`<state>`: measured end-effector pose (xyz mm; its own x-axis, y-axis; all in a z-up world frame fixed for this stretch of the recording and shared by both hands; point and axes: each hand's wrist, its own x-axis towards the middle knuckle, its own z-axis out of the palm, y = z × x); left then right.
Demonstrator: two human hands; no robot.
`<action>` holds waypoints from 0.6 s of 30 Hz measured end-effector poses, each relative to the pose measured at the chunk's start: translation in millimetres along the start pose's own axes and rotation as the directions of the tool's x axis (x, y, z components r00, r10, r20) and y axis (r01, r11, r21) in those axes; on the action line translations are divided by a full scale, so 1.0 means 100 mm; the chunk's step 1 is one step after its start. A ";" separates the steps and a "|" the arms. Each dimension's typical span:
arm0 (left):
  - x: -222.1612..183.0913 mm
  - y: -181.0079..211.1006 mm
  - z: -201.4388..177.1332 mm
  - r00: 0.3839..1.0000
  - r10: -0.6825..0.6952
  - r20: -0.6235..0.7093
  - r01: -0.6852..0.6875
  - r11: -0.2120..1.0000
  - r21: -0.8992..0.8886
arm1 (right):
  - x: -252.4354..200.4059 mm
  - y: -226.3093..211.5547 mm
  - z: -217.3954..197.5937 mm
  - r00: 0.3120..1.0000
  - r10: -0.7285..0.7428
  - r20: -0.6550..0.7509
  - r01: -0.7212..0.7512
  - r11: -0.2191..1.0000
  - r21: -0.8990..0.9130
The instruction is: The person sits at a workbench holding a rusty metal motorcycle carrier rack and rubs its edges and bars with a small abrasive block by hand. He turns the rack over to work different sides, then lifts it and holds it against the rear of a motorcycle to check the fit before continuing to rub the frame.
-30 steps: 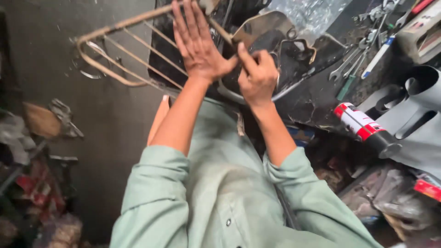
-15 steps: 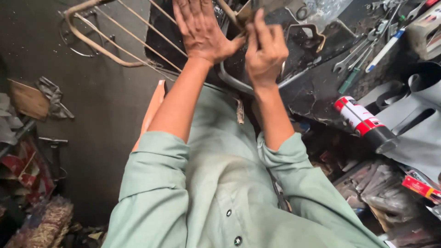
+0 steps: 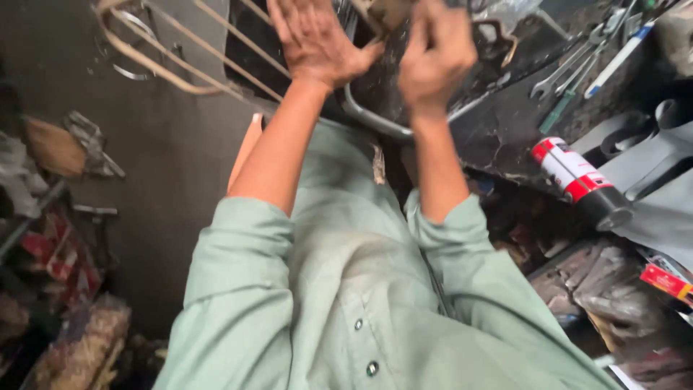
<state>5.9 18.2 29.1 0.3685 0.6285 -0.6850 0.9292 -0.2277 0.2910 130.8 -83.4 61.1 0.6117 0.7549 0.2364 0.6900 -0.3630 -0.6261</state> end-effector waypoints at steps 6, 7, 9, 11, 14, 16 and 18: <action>0.13 -0.16 0.33 0.957 0.093 -0.275 -0.100 0.995 -0.009 | 0.03 -0.10 0.08 1.000 -0.022 -0.004 0.022 1.000 0.022; 0.08 -0.18 0.34 0.959 0.092 -0.270 -0.099 0.995 -0.012 | -0.04 -0.09 0.09 1.000 -0.020 0.001 0.020 1.000 0.019; 0.12 -0.15 0.26 0.931 0.133 -0.339 -0.151 0.988 -0.027 | -0.01 -0.04 0.12 0.997 -0.056 0.057 0.059 0.997 -0.045; 0.10 -0.11 0.16 0.904 0.155 -0.398 -0.193 0.980 -0.056 | -0.08 -0.18 0.03 0.994 -0.060 0.087 0.062 0.998 -0.030; 0.08 -0.21 0.41 0.888 0.144 -0.438 -0.188 0.980 -0.059 | -0.13 -0.40 -0.08 0.983 -0.040 0.178 0.035 0.999 0.030; 0.21 -0.21 0.50 0.868 0.162 -0.469 -0.197 0.980 -0.026 | 0.12 -0.47 -0.03 0.984 -0.049 0.171 0.040 0.998 0.056; 0.17 -0.22 0.53 0.790 0.192 -0.582 -0.257 0.966 -0.029 | 0.36 -0.54 0.06 0.964 -0.198 0.180 0.198 0.980 0.020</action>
<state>-6.9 -5.5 -24.9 0.4543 0.8856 -0.0963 0.8023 -0.3597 0.4764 113.5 -33.7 99.0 0.3830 0.8976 0.2181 0.7894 -0.1955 -0.5819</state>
